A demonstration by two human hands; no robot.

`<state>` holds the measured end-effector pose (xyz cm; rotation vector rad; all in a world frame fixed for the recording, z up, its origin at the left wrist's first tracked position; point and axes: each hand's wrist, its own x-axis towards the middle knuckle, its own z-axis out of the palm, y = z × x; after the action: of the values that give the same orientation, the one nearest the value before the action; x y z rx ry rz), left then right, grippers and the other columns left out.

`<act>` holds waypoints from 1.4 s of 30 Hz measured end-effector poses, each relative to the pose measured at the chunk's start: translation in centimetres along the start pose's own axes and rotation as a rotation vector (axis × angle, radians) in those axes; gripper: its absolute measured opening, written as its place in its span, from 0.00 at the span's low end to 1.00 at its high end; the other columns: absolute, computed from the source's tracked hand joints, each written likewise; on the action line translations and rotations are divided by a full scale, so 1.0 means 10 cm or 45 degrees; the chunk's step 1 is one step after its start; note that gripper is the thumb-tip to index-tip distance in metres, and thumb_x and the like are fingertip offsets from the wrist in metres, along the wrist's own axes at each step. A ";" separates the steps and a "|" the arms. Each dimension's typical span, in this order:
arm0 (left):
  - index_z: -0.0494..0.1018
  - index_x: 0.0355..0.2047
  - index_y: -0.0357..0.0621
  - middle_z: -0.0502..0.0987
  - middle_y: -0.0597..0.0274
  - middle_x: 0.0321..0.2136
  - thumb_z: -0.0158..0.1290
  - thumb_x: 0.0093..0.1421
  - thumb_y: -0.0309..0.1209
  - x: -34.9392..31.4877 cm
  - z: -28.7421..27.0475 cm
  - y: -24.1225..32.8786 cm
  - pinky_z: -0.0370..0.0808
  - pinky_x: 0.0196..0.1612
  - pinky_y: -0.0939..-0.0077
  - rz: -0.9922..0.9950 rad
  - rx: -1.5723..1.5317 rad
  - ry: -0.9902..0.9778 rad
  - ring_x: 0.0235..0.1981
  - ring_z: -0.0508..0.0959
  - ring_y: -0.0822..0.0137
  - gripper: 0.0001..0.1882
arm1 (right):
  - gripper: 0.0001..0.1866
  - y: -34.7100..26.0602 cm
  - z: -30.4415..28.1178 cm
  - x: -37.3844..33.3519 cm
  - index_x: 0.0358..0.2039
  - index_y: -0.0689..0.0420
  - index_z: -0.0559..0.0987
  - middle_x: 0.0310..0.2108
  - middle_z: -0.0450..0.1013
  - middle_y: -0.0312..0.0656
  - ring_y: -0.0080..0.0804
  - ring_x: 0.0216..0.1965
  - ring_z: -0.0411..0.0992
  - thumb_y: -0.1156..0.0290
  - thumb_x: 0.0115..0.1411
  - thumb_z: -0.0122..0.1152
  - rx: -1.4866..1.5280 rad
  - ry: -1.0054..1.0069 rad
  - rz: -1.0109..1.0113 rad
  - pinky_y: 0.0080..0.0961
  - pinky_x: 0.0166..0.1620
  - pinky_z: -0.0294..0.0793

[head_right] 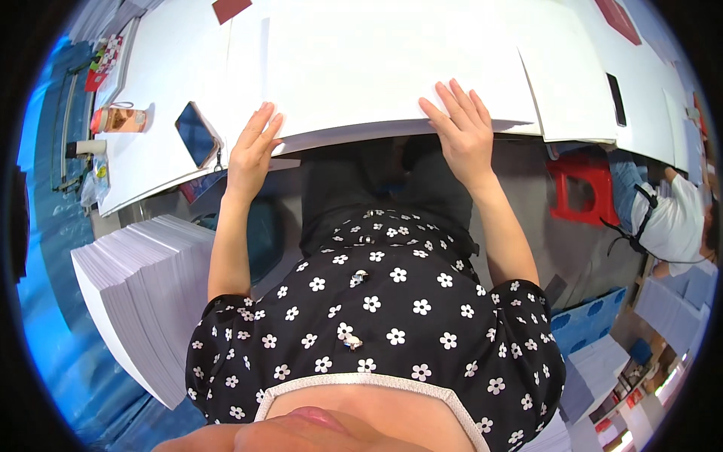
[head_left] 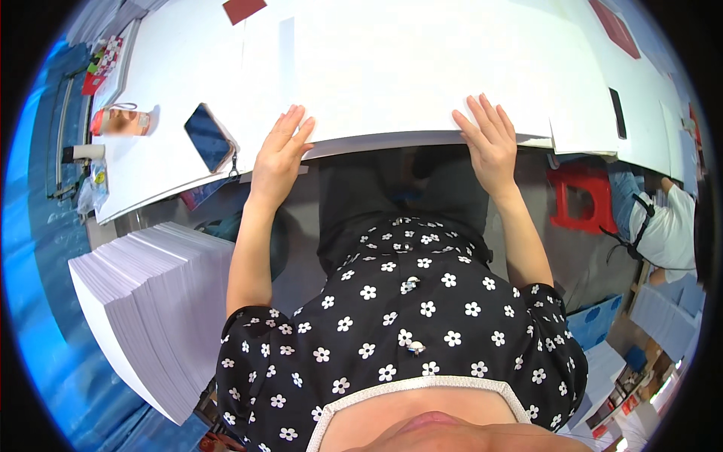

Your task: The person repeatedly places a white paper frame with a grid pattern onto a white board, then folds the board over the frame. They unfold the board and repeat the process with the same frame multiple times. Other people are visible in the background performing similar tasks.

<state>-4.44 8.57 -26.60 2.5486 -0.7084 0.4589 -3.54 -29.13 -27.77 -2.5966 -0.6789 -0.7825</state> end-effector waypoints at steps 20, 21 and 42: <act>0.72 0.58 0.51 0.69 0.58 0.61 0.52 0.64 0.36 0.18 0.22 0.24 0.60 0.64 0.57 0.074 0.270 -0.016 0.64 0.66 0.57 0.21 | 0.15 -0.48 0.41 0.18 0.42 0.45 0.83 0.46 0.80 0.34 0.34 0.54 0.75 0.73 0.53 0.67 0.068 0.216 -0.076 0.39 0.58 0.67; 0.72 0.58 0.51 0.69 0.57 0.61 0.52 0.64 0.36 0.20 0.20 0.23 0.60 0.64 0.56 0.083 0.269 -0.021 0.63 0.66 0.56 0.21 | 0.14 -0.48 0.41 0.19 0.42 0.46 0.83 0.46 0.79 0.34 0.34 0.54 0.75 0.73 0.53 0.66 0.067 0.212 -0.083 0.40 0.58 0.67; 0.76 0.48 0.46 0.74 0.55 0.49 0.56 0.60 0.34 0.58 -0.02 0.01 0.63 0.54 0.56 -0.134 -0.192 0.012 0.51 0.70 0.53 0.16 | 0.28 -0.80 0.12 0.67 0.51 0.49 0.78 0.55 0.70 0.46 0.50 0.59 0.65 0.57 0.48 0.72 0.332 -0.375 -0.153 0.45 0.59 0.64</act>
<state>0.16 6.27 -23.90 2.4265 -0.5793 0.3678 -2.37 -19.63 -23.30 -2.4672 -0.9588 -0.3164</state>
